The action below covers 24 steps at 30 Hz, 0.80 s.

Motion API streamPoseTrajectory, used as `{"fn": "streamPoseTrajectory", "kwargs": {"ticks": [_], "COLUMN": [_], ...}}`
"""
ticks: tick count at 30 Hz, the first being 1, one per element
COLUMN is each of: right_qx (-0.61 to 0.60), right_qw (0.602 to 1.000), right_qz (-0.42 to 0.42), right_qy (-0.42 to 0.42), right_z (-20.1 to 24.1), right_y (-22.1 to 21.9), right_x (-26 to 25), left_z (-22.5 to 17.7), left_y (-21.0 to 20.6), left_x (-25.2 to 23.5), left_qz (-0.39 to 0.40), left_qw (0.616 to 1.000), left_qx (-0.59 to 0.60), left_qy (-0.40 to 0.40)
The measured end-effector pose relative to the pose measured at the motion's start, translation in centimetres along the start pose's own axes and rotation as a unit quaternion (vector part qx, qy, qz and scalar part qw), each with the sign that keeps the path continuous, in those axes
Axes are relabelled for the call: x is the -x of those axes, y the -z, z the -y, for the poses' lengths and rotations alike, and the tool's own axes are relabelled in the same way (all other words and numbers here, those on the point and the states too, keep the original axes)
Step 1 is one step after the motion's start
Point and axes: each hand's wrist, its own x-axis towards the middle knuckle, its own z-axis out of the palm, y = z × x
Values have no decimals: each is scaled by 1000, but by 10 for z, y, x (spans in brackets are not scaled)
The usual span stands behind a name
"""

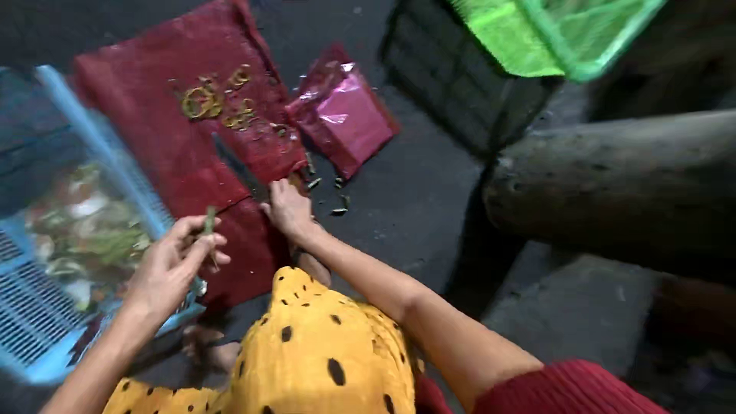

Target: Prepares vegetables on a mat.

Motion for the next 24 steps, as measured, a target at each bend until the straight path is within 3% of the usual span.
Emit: {"fn": "streamPoseTrajectory", "kwargs": {"ticks": [4,9,13,17,24], "right_qx": [-1,1,-36,-177,-430], "right_qw": [1000,999,997,983,899], "right_qz": [17,-38,-41,-4,45], "right_qy": [-2,38,58,46,68], "right_z": [9,10,-2,-18,-6], "right_y": [-4,-9,22,55,68], "right_x": [-1,4,11,19,36], "left_z": [-13,-14,3,13,7], "left_y": [-20,-18,-18,-16,-34], "left_x": [4,7,6,2,-21], "left_qz": [34,46,49,65,65], "left_qw": [993,993,995,994,994], "left_qx": [96,111,84,92,88], "left_qy": [64,13,-15,-1,-21]}}
